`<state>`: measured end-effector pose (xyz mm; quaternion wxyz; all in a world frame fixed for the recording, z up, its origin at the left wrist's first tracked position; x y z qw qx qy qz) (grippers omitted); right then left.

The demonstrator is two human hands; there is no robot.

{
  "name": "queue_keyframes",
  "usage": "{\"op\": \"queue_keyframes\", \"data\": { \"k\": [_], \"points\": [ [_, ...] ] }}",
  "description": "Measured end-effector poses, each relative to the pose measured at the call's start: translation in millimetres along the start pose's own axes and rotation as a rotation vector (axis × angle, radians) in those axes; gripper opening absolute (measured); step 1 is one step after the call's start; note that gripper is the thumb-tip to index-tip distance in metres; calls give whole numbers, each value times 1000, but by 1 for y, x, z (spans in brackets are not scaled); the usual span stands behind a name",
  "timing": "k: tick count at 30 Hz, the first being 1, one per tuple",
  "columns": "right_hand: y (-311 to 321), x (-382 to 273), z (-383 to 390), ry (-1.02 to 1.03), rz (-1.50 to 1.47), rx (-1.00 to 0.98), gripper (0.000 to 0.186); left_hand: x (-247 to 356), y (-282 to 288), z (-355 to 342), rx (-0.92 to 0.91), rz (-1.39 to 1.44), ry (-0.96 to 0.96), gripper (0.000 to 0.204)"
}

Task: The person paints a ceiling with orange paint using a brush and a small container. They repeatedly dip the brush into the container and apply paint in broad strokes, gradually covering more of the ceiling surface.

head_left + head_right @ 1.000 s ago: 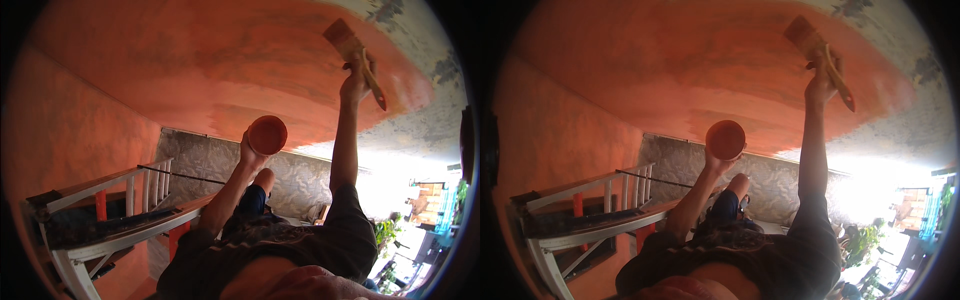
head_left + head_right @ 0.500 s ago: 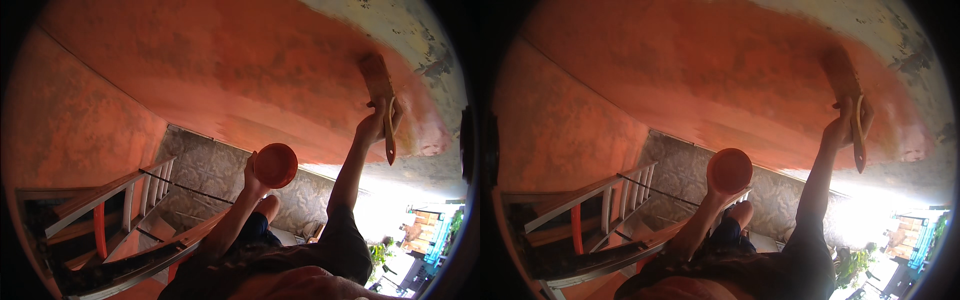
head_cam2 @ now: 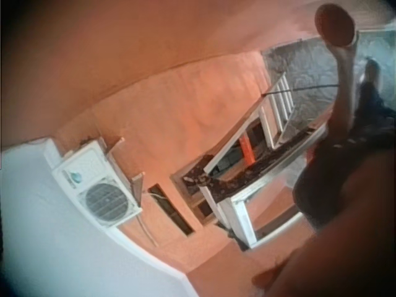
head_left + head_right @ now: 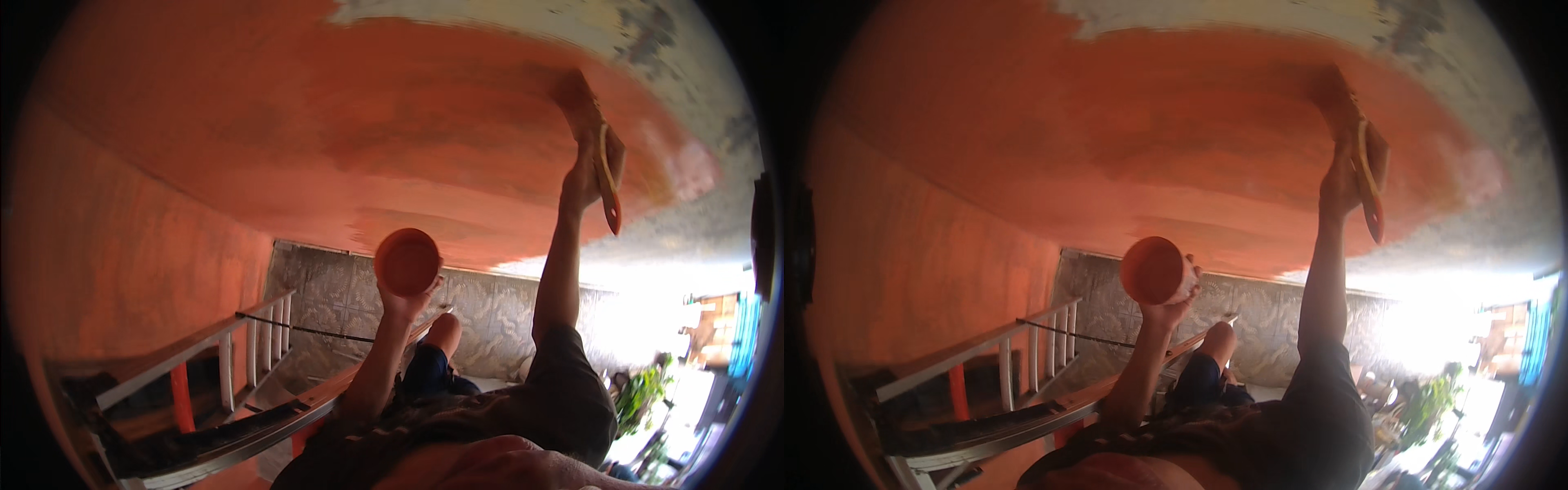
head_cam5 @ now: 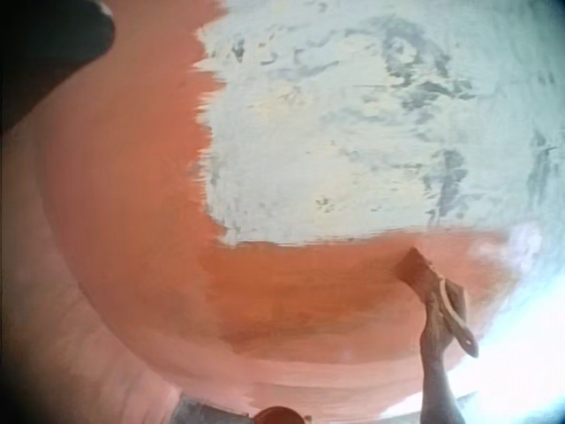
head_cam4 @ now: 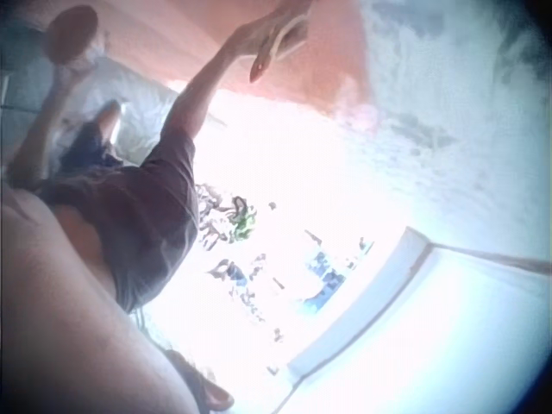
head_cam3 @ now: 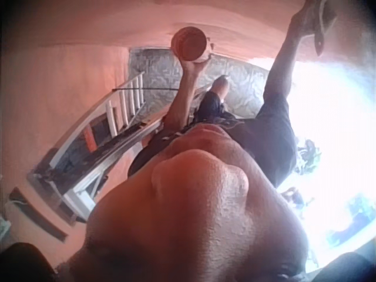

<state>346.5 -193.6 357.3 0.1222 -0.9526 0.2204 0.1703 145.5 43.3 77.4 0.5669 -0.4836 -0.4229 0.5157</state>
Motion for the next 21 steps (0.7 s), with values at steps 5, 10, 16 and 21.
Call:
{"op": "queue_keyframes", "data": {
  "k": [5, 10, 16, 21],
  "points": [
    [78, -2, -31, -22, 100, 111, 26, 2, -27, 6, -69, 2, 17, 61],
    [166, -10, -9, -411, 53, 305, 29, 0, -47, 8, -86, -94, 51, 63],
    [220, -23, 80, -871, -166, 270, 31, -9, -68, 1, -196, -122, 138, 66],
    [253, -17, 158, -1137, -283, 307, 45, -26, -59, 7, -89, -111, 191, 67]
  ]
}}
Point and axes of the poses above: each hand's wrist, its own z-axis away from the middle knuckle, its own y-axis out of the back of the hand, x = y × z, the point moved 10 cm from there along -z, towards the middle knuckle, and after that the axes turned 12 degrees about y, right-handed, at the moved point
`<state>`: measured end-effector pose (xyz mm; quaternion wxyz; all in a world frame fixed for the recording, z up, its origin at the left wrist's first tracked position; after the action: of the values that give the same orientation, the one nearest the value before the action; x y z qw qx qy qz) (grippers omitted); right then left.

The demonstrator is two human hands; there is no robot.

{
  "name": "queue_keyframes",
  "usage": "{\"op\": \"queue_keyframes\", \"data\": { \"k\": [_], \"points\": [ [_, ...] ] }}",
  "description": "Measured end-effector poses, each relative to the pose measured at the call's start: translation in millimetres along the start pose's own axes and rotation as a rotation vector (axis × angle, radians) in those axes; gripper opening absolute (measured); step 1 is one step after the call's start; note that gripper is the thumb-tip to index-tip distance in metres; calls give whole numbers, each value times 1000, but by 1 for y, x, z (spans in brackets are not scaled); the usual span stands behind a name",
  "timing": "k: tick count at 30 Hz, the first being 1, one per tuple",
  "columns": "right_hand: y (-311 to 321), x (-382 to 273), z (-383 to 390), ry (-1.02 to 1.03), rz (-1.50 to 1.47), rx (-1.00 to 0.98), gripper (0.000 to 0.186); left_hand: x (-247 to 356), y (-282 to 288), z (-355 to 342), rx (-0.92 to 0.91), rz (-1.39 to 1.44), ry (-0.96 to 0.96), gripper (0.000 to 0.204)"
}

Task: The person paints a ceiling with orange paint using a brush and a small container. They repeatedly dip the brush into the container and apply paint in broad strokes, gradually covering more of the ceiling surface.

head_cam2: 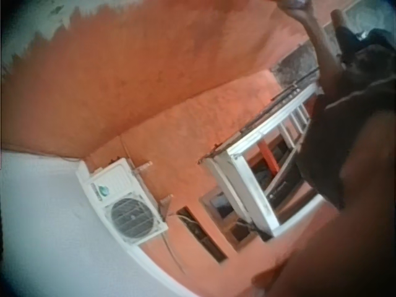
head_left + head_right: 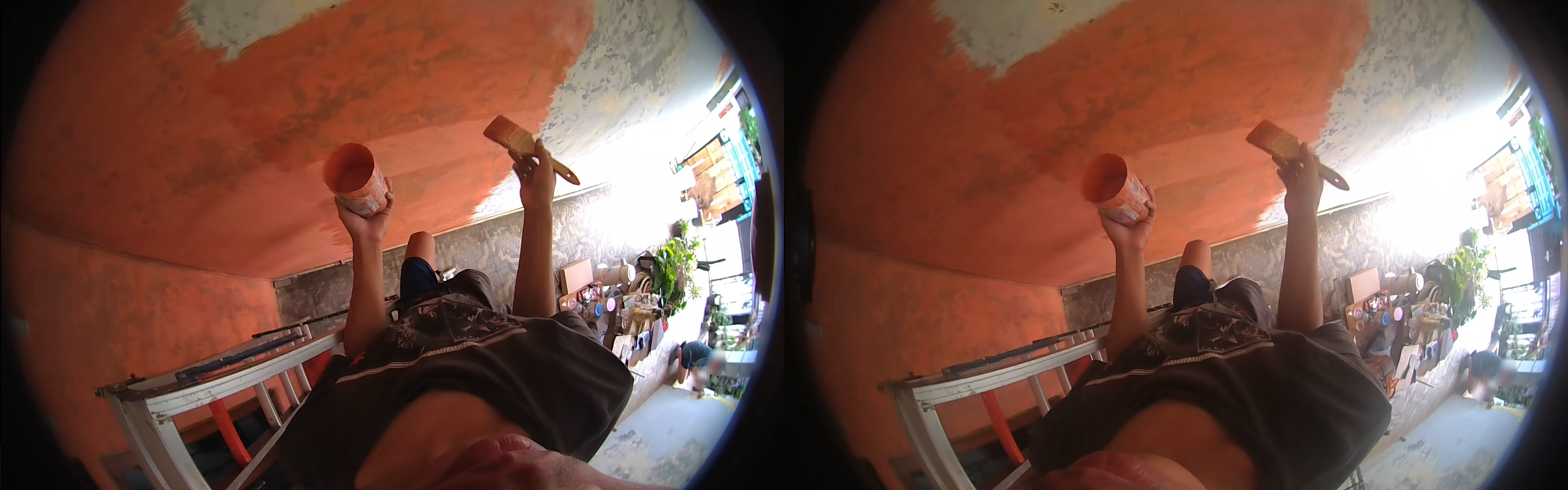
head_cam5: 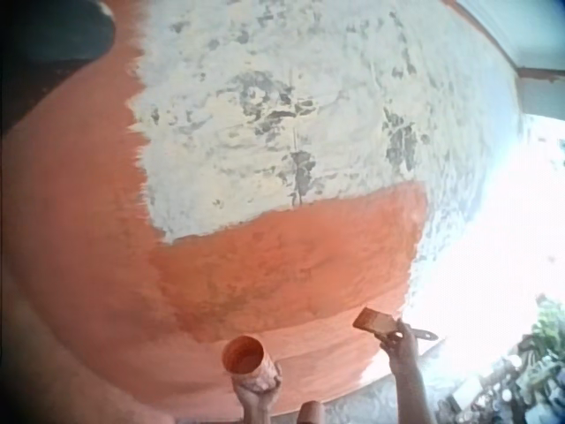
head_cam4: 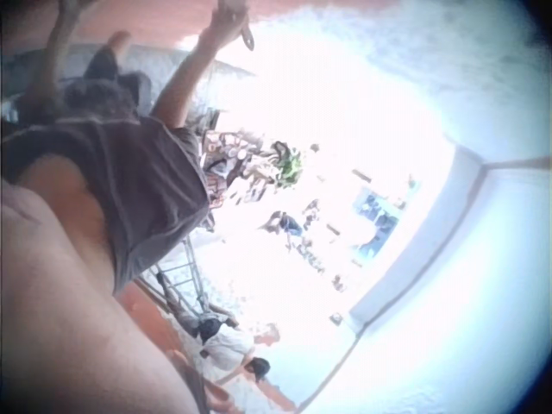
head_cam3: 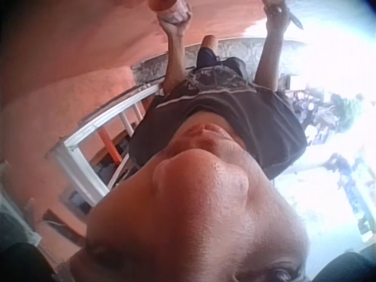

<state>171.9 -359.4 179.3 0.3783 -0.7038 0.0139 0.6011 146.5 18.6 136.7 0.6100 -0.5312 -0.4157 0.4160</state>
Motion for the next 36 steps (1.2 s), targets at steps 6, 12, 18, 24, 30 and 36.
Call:
{"op": "queue_keyframes", "data": {
  "k": [6, 12, 18, 24, 30, 36],
  "points": [
    [-11, 17, 21, -126, -102, -133, 38, -23, -7, 9, -32, -146, 5, 64],
    [-48, 2, 36, -132, -193, -256, 36, -38, 13, 38, -10, -103, -3, 62],
    [-61, -22, 63, -92, -19, -337, 37, -45, 37, 53, 16, -109, -8, 60],
    [-99, -90, 96, 116, 136, -590, 26, -56, 22, 51, -9, -181, 33, 61],
    [-158, -144, 148, 266, 241, -882, 15, -72, 7, 48, 50, -188, -18, 62],
    [-176, -130, 169, 475, 667, -978, 14, -90, 0, 45, -2, -229, 76, 65]
  ]
}}
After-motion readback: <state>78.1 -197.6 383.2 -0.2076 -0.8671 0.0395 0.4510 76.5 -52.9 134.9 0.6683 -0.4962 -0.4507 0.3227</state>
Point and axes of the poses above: each hand's wrist, its own z-axis away from the middle knuckle, its own y-axis out of the back of the hand, x = y × z, the point moved 10 cm from there along -z, towards the middle knuckle, and after that the axes turned 12 degrees about y, right-handed, at the moved point
